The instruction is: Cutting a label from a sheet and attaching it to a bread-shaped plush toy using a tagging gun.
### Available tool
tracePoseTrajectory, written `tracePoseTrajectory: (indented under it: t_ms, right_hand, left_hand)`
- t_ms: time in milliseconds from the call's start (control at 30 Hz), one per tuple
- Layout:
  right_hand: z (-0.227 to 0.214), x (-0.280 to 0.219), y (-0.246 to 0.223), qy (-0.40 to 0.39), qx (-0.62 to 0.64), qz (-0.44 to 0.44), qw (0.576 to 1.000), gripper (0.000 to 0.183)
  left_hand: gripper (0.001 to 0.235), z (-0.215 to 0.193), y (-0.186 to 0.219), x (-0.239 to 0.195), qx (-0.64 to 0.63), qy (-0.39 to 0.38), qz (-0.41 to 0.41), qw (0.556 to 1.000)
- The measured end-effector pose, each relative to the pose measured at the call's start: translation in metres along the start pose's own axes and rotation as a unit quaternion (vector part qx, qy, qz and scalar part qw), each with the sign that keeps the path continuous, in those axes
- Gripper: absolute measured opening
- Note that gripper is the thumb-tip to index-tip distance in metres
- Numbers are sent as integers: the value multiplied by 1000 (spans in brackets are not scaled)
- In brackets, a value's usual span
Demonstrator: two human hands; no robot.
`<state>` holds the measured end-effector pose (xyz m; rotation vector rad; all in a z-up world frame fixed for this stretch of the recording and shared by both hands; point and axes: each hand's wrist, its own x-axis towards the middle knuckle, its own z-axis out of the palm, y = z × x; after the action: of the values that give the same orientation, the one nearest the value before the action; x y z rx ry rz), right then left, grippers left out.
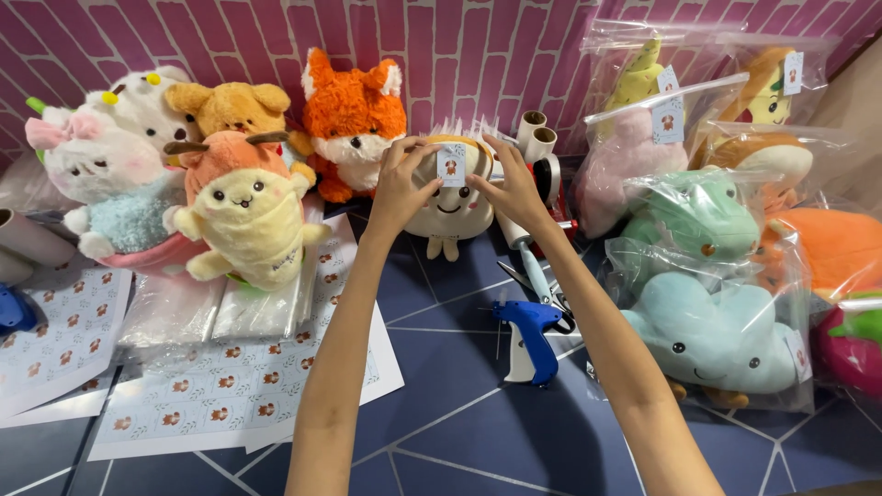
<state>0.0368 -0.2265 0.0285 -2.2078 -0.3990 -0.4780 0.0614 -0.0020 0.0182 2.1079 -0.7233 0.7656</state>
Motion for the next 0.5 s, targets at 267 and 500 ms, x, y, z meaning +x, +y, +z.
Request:
tracePoseTrajectory:
  t_ms: [267,500]
  right_hand:
    - [-25,-27,13,58,-27,-118,991,44]
    - [-39,-133,17,17,-113,-122,986,21]
  left_hand:
    - [44,-26,1,-26,-24,14,-36,999]
    - [30,-26,-54,-126,51,-111,-96,988]
